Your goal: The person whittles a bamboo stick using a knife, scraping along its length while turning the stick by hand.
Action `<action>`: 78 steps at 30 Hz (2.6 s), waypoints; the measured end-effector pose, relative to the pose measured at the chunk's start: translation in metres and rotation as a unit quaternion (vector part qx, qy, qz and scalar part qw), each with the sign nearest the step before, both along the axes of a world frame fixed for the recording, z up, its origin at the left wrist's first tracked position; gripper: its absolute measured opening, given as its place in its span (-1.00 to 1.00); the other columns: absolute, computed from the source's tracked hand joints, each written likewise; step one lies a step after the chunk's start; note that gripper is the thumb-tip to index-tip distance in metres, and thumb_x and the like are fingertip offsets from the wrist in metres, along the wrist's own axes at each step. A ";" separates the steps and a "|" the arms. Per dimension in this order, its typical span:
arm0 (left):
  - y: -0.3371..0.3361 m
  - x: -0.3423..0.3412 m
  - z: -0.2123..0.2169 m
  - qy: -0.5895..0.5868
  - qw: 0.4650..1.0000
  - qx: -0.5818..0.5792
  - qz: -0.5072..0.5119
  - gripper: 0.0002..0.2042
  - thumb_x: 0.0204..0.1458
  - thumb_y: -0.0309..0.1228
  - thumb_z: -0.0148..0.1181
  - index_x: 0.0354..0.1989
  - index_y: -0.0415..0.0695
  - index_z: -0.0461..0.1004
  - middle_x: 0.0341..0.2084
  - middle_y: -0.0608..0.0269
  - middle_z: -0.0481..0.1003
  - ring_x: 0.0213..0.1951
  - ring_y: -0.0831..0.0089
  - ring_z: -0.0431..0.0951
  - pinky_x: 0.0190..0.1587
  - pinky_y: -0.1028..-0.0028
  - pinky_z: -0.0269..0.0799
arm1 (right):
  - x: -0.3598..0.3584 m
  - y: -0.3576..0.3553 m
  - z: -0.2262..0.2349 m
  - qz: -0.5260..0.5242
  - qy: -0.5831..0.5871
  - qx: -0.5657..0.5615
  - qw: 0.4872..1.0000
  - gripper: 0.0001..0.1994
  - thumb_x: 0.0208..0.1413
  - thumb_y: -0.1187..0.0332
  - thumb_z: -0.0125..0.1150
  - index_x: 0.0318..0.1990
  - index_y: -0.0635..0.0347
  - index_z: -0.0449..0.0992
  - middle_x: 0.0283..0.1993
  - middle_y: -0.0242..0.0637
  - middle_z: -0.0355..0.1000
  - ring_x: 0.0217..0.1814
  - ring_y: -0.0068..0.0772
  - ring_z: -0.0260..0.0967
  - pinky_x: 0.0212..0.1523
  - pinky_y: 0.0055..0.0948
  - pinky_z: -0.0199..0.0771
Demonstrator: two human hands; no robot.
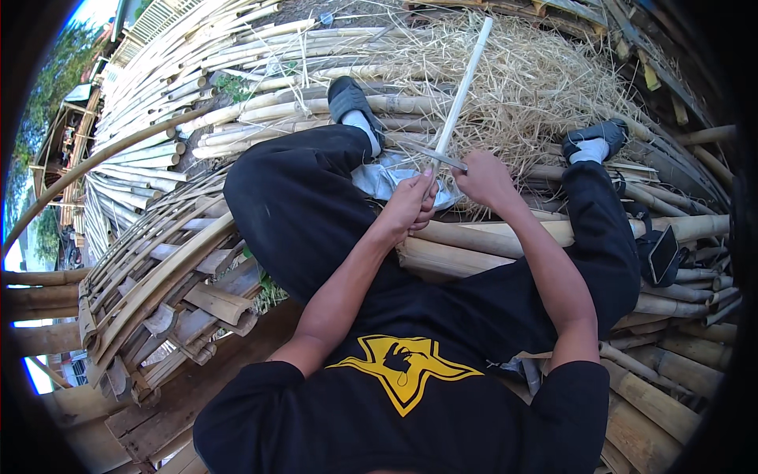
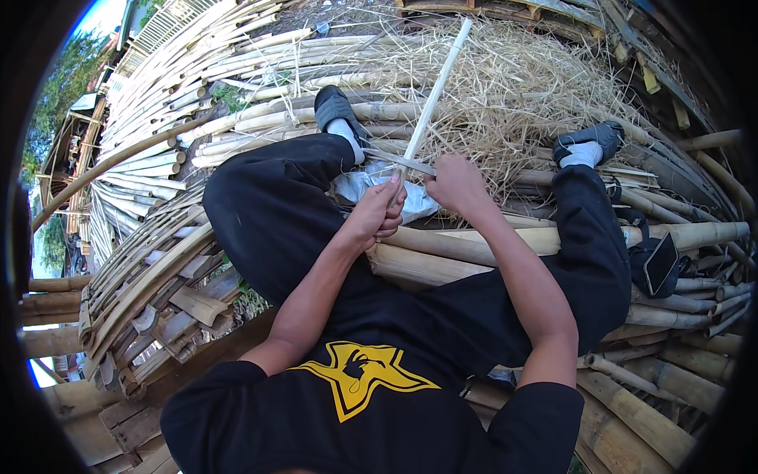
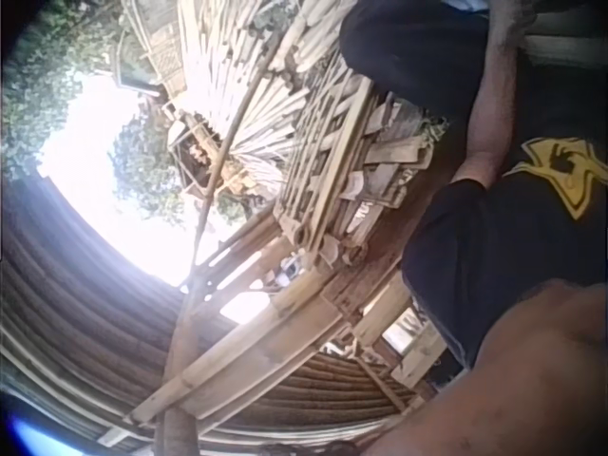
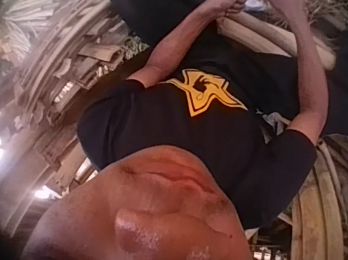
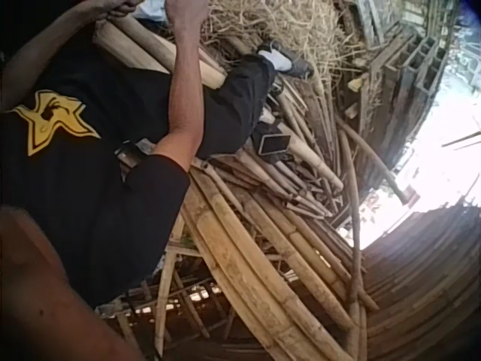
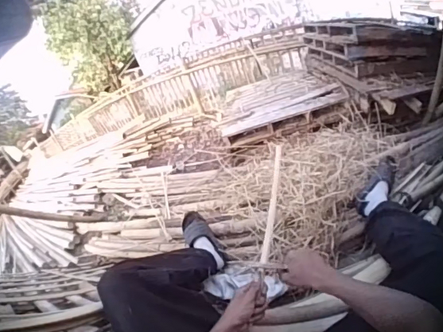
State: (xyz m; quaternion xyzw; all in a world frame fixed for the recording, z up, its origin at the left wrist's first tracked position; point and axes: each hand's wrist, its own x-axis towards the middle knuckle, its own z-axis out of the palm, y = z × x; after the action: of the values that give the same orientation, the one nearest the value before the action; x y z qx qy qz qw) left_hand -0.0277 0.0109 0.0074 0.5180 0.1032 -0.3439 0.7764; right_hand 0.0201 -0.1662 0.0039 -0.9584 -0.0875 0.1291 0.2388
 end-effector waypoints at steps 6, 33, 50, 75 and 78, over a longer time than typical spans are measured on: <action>0.001 -0.002 0.000 0.022 0.999 -0.014 -0.034 -0.63 0.24 -0.03 -0.19 -0.49 -0.04 0.16 -0.79 0.55 -0.06 -0.83 0.74 -0.14 -0.82 0.65 -0.23 | 0.002 -0.003 -0.017 -0.028 -0.017 -0.030 0.999 -0.74 -0.14 0.29 0.12 -0.41 0.36 0.53 -0.39 0.14 0.47 -0.27 0.08 0.48 -0.20 -0.09 0.49; -0.004 -0.010 0.004 -0.039 0.986 0.116 -0.113 -0.62 0.26 -0.06 -0.22 -0.20 -0.17 0.31 -0.63 0.30 0.39 -0.66 0.59 0.39 -0.56 0.62 0.31 | 0.033 -0.017 0.004 -0.205 0.185 0.569 0.774 -0.74 0.11 0.19 0.22 -0.50 0.08 0.35 -0.79 -0.68 0.00 -0.84 -0.79 -0.15 -0.79 -0.62 -0.20; 0.003 0.050 0.024 -0.249 0.930 0.266 -0.058 -0.72 0.25 -0.22 -0.12 -0.40 -0.16 0.30 -0.72 0.34 0.29 -0.77 0.58 0.18 -0.72 0.53 0.06 | 0.006 -0.023 0.044 -0.041 -0.059 0.106 0.992 -0.66 0.07 0.13 0.10 -0.46 0.27 0.53 -0.56 -0.12 0.44 -0.49 -0.12 0.43 -0.39 -0.18 0.38; 0.008 -0.051 0.011 -0.351 0.776 0.511 -0.115 -0.78 0.18 -0.38 -0.08 -0.40 -0.30 0.32 -0.61 -0.26 0.38 -0.45 -0.21 0.42 -0.45 0.08 0.26 | 0.048 -0.066 -0.063 -0.120 0.016 -0.093 0.988 -0.77 -0.14 0.32 0.15 -0.37 0.29 0.57 -0.26 0.08 0.50 -0.19 0.03 0.49 -0.15 -0.15 0.49; 0.009 -0.052 0.023 -0.308 0.785 0.526 -0.113 -0.80 0.18 -0.39 -0.06 -0.41 -0.29 0.31 -0.61 -0.24 0.38 -0.46 -0.21 0.42 -0.46 0.09 0.26 | 0.049 -0.067 -0.072 -0.111 -0.015 -0.118 0.987 -0.76 -0.12 0.31 0.13 -0.36 0.29 0.57 -0.26 0.06 0.50 -0.19 0.02 0.49 -0.15 -0.15 0.49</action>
State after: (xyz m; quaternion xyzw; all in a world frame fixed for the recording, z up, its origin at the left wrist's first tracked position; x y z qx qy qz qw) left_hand -0.0802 0.0201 0.0301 0.9323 -0.0357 -0.1437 0.3301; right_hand 0.0691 -0.2330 -0.0681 -0.9855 0.0319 0.0968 0.1354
